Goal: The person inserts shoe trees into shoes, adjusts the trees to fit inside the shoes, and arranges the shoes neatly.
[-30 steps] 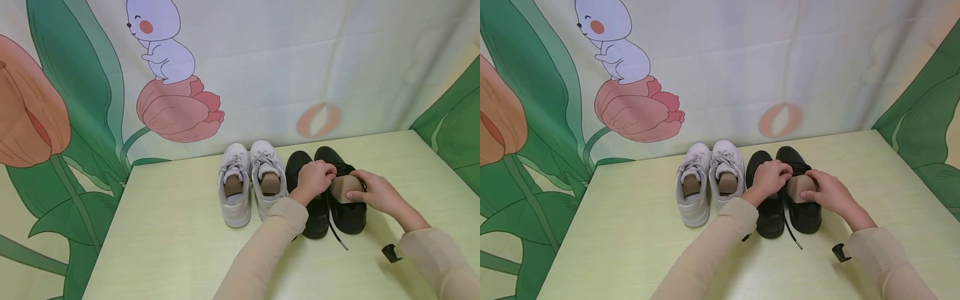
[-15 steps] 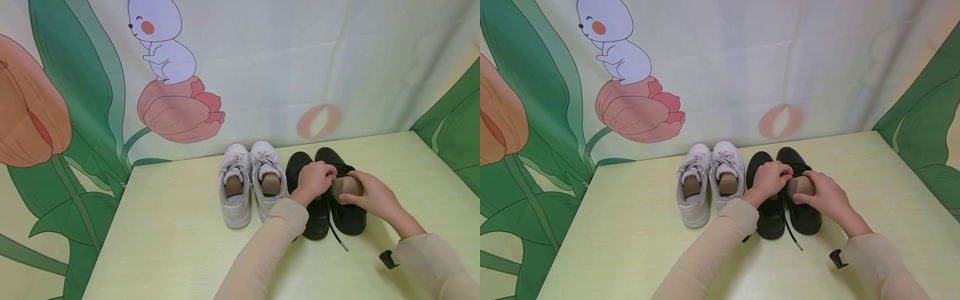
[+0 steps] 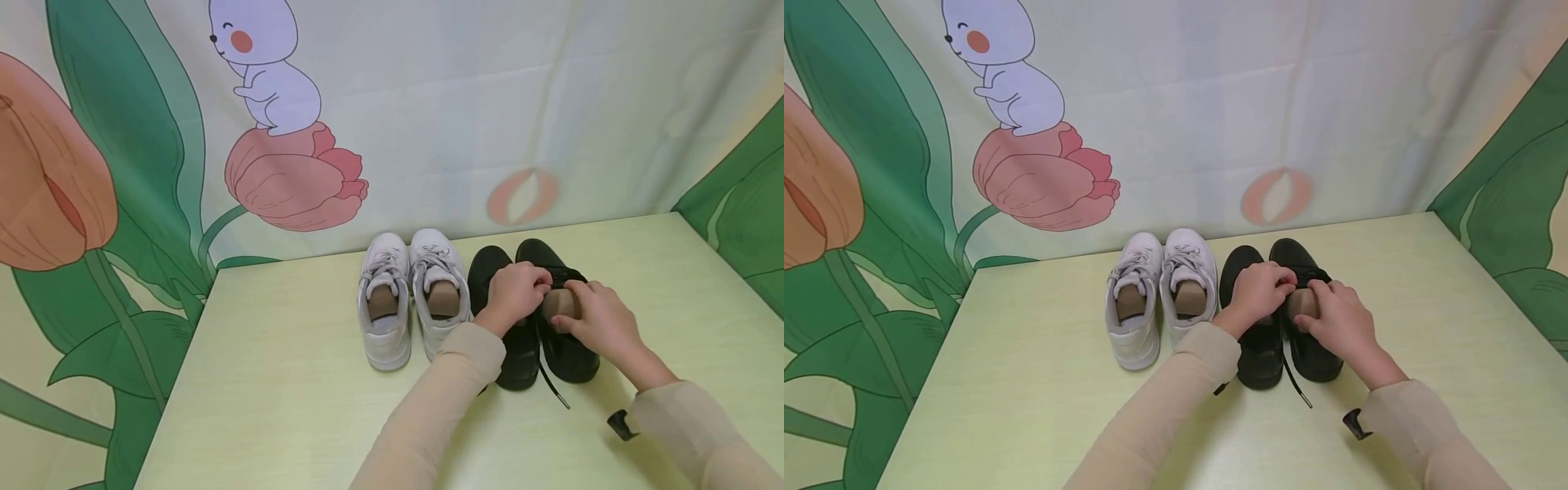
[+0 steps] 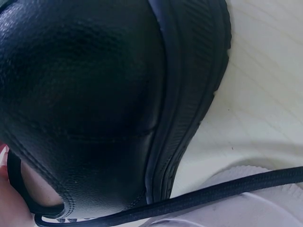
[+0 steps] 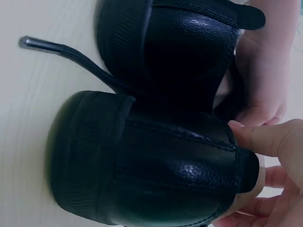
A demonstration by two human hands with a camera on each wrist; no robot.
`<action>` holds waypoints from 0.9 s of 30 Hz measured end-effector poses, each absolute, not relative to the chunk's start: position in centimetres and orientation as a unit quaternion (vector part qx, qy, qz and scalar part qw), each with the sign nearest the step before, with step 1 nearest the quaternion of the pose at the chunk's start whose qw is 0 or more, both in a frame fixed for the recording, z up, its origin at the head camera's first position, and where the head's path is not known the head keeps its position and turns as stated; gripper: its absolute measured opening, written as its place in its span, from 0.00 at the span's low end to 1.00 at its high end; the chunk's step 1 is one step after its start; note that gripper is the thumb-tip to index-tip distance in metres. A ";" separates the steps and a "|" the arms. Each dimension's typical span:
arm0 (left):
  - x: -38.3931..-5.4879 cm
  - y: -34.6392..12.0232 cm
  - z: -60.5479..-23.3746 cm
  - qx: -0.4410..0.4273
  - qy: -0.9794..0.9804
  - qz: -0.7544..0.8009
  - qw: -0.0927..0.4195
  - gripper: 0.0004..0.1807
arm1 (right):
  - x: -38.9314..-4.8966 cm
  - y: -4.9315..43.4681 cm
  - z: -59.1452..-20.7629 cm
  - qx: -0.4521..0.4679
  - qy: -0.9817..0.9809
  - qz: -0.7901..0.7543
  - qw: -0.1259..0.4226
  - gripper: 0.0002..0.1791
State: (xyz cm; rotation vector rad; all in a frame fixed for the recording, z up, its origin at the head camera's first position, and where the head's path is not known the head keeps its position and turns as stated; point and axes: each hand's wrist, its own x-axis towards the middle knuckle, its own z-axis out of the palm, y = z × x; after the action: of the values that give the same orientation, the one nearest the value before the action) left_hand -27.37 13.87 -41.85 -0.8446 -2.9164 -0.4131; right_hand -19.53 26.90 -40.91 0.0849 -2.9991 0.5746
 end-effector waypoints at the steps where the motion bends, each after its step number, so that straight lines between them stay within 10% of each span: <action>1: -27.4 13.9 -41.8 -0.274 -0.952 -0.134 0.037 0.07 | -19.6 26.8 -40.9 0.027 -0.981 0.185 0.044 0.31; 27: -27.3 13.9 -41.5 -0.274 -0.953 -0.127 0.019 0.07 | -19.5 26.6 -42.8 0.006 -0.982 0.173 0.080 0.31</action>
State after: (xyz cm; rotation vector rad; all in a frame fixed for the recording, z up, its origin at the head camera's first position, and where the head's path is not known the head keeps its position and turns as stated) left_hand -27.30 13.92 -41.46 -0.8490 -2.9583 -0.3941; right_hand -19.50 26.63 -42.83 0.0169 -2.9365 0.5183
